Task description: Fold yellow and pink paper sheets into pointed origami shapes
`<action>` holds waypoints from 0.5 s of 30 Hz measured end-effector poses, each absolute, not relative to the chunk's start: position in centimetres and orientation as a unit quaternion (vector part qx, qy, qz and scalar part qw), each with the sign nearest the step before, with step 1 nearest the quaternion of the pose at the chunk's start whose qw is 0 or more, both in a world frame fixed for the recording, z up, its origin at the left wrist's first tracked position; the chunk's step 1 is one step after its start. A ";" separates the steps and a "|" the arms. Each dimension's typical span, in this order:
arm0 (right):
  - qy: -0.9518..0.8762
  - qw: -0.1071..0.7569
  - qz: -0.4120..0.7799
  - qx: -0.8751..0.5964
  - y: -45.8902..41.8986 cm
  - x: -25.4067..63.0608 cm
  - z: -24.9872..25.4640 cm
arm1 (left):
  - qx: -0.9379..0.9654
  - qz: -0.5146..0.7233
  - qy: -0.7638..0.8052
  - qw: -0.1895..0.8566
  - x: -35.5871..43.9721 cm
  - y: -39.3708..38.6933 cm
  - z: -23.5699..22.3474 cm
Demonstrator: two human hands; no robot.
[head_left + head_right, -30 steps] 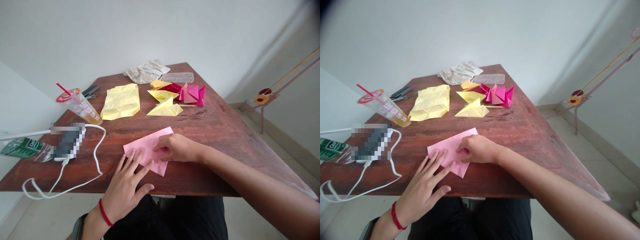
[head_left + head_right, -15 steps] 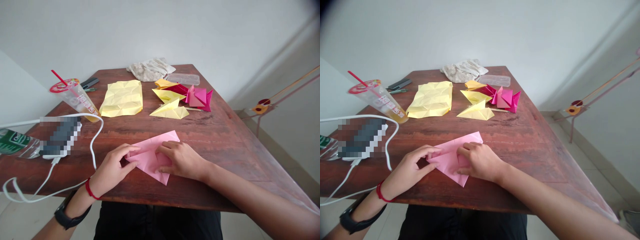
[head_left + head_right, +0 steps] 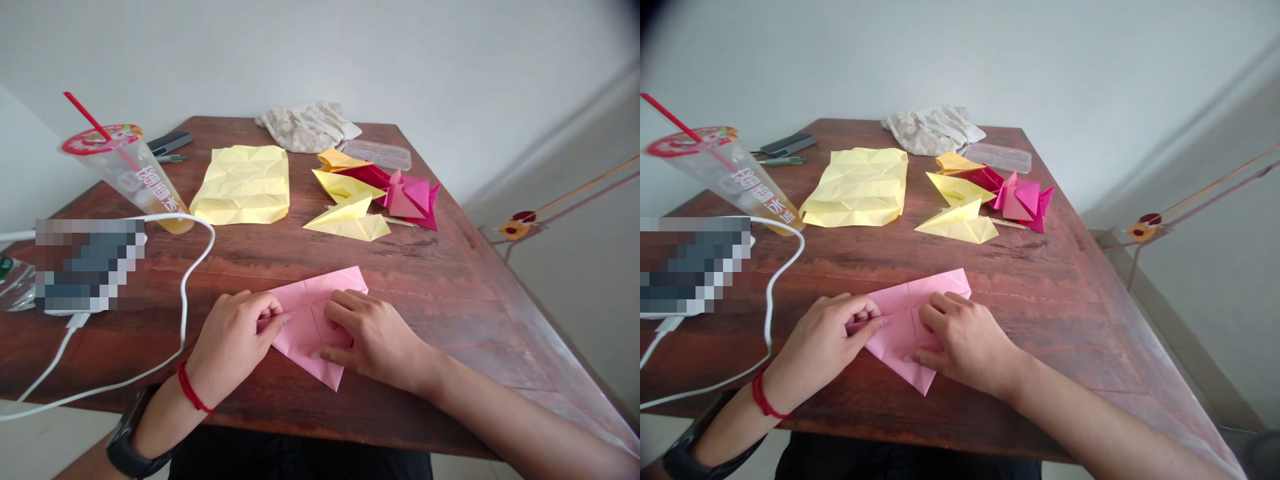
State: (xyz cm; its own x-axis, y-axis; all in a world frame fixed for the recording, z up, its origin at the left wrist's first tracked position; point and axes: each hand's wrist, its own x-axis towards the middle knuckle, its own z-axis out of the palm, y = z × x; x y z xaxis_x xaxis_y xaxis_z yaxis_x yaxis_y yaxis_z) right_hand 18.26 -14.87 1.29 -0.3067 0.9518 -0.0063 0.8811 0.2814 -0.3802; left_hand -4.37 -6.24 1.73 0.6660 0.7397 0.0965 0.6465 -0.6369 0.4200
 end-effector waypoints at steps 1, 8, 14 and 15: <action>-0.794 0.110 0.157 -0.577 -14.9 18.3 1.3 | 0.894 0.133 0.389 0.177 -4.4 -6.3 1.7; -0.819 0.126 0.162 -0.535 -15.1 18.6 1.2 | 0.892 0.156 0.381 0.189 -4.1 -6.4 1.3; -0.842 0.133 0.124 -0.508 -15.7 18.8 0.6 | 0.893 0.173 0.374 0.180 -4.1 -6.6 1.2; -0.844 0.133 0.122 -0.505 -15.8 18.8 0.6 | 0.893 0.177 0.372 0.181 -4.1 -6.6 1.2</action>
